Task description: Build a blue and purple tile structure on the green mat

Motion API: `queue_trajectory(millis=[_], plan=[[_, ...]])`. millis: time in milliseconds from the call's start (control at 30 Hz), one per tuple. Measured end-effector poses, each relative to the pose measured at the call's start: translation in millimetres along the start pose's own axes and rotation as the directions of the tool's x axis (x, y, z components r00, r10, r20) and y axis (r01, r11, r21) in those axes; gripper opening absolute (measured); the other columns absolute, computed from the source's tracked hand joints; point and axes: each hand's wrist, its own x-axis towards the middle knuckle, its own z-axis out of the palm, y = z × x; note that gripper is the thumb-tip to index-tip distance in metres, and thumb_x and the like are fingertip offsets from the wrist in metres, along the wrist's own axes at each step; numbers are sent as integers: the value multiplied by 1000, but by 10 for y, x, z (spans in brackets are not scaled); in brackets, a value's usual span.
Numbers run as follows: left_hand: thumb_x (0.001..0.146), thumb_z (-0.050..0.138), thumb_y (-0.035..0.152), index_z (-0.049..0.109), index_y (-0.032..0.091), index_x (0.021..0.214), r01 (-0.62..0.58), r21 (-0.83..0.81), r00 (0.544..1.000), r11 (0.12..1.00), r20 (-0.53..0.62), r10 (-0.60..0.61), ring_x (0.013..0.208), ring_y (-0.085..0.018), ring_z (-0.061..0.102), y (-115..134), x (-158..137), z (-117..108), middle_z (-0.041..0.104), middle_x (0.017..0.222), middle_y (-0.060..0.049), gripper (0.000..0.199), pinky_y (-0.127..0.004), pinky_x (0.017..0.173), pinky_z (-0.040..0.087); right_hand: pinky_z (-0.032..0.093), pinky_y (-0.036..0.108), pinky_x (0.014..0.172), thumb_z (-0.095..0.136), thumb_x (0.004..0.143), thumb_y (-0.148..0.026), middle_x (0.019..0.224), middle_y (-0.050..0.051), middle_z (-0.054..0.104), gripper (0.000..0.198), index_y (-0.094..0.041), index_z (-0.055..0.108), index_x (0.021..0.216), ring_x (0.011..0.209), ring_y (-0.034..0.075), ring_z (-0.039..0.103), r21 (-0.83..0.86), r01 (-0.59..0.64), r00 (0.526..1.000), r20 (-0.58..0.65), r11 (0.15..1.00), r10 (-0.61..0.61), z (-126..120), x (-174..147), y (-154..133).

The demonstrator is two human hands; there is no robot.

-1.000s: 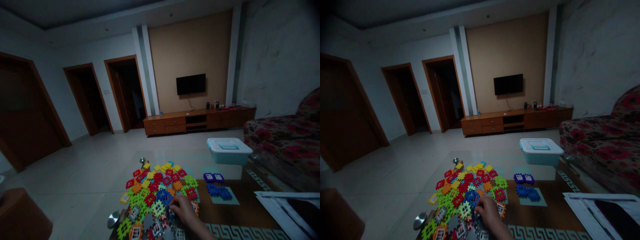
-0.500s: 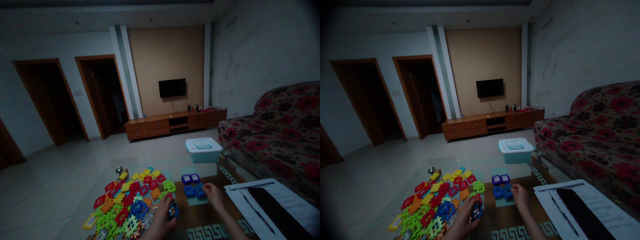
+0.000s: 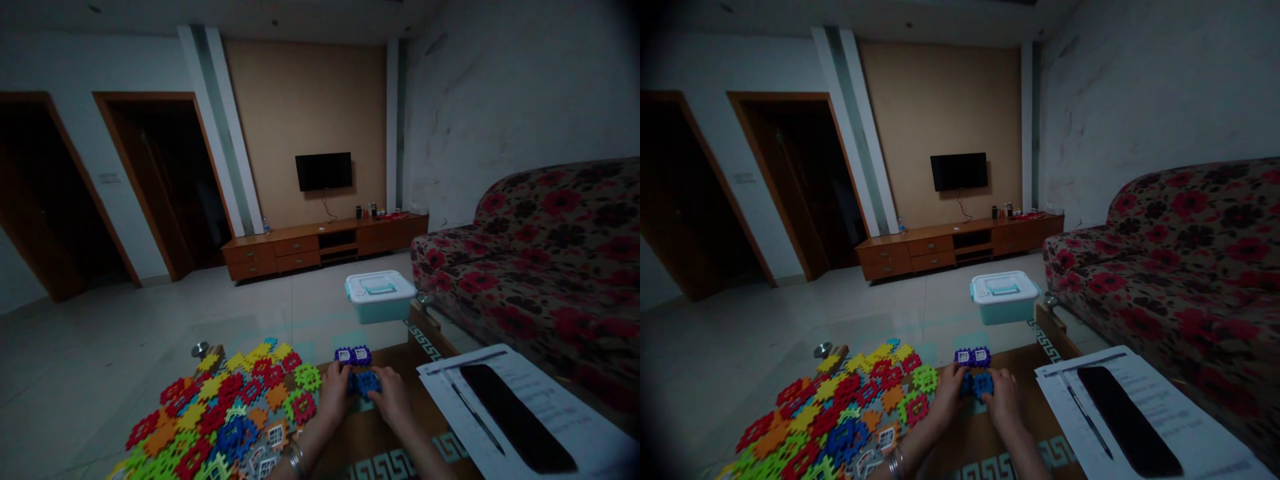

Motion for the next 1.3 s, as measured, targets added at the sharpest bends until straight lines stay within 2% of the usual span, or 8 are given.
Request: queue_trajectory(millis=[100, 267, 533, 833, 967, 1100, 1200, 1300], plan=[[66, 67, 10, 49, 21, 127, 86, -4, 992, 996, -92, -86, 130, -27, 41, -25, -102, 34, 46, 139, -9, 65, -34, 107, 31, 44, 36, 94, 69, 69, -13, 120, 9, 65, 61, -26, 60, 128, 114, 29, 59, -79, -12, 1000, 23, 997, 14, 55, -43, -57], [71, 65, 12, 50, 19, 123, 207, 34, 976, 978, -78, -204, 121, -27, 46, -54, -190, 80, 52, 129, -9, 55, -35, 100, 32, 43, 39, 91, 65, 75, -14, 117, 10, 65, 52, -26, 59, 125, 115, 30, 57, -172, -30, 1000, 1, 985, 30, 104, -70, -131], [79, 55, 14, 51, 16, 124, 200, 88, 979, 976, -59, -195, 124, -29, 43, 24, -130, 58, 54, 130, -11, 45, -38, 100, 31, 45, 40, 87, 62, 81, -13, 114, 13, 65, 38, -20, 63, 118, 113, 32, 58, -217, -51, 999, 3, 975, 53, 87, -54, -137], [73, 57, 12, 52, 17, 127, 178, 27, 984, 984, -19, -178, 125, -30, 42, -25, -266, 31, 50, 136, -13, 54, -40, 104, 32, 46, 40, 84, 51, 83, -6, 118, 15, 64, 49, -19, 59, 129, 110, 31, 58, -233, 15, 1000, -19, 972, -20, 155, -1, 6], [74, 53, 12, 53, 20, 129, 173, 37, 982, 984, -89, -169, 130, -28, 40, -378, -608, -286, 49, 139, -10, 55, -39, 107, 30, 44, 41, 92, 41, 87, -7, 123, 16, 62, 48, -16, 59, 130, 112, 31, 56, -105, 154, 987, -26, 983, -157, 130, -100, -356], [75, 51, 11, 54, 18, 128, 326, 163, 938, 931, -179, -297, 132, -30, 39, -965, -1032, -751, 49, 141, -12, 53, -43, 107, 30, 41, 37, 100, 41, 86, -10, 118, 11, 66, 43, -19, 65, 121, 114, 28, 56, 194, 343, 922, 116, 919, -369, 333, -383, -962], [72, 57, 11, 56, 19, 128, 412, 243, 911, 878, -91, -403, 132, -36, 41, -1336, -1273, -1043, 52, 139, -14, 56, -51, 105, 32, 38, 38, 106, 51, 79, -11, 126, 9, 65, 47, -20, 64, 123, 121, 28, 53, 326, 364, 868, 220, 872, -445, 603, -573, -1445], [69, 60, 12, 63, 19, 118, 398, 253, 916, 882, -52, -399, 127, -37, 45, -1542, -1388, -1202, 58, 133, -15, 49, -52, 103, 34, 37, 36, 108, 57, 68, -5, 131, 10, 63, 63, -18, 60, 130, 123, 28, 53, 344, 394, 832, 259, 852, -490, 818, -643, -1872]])
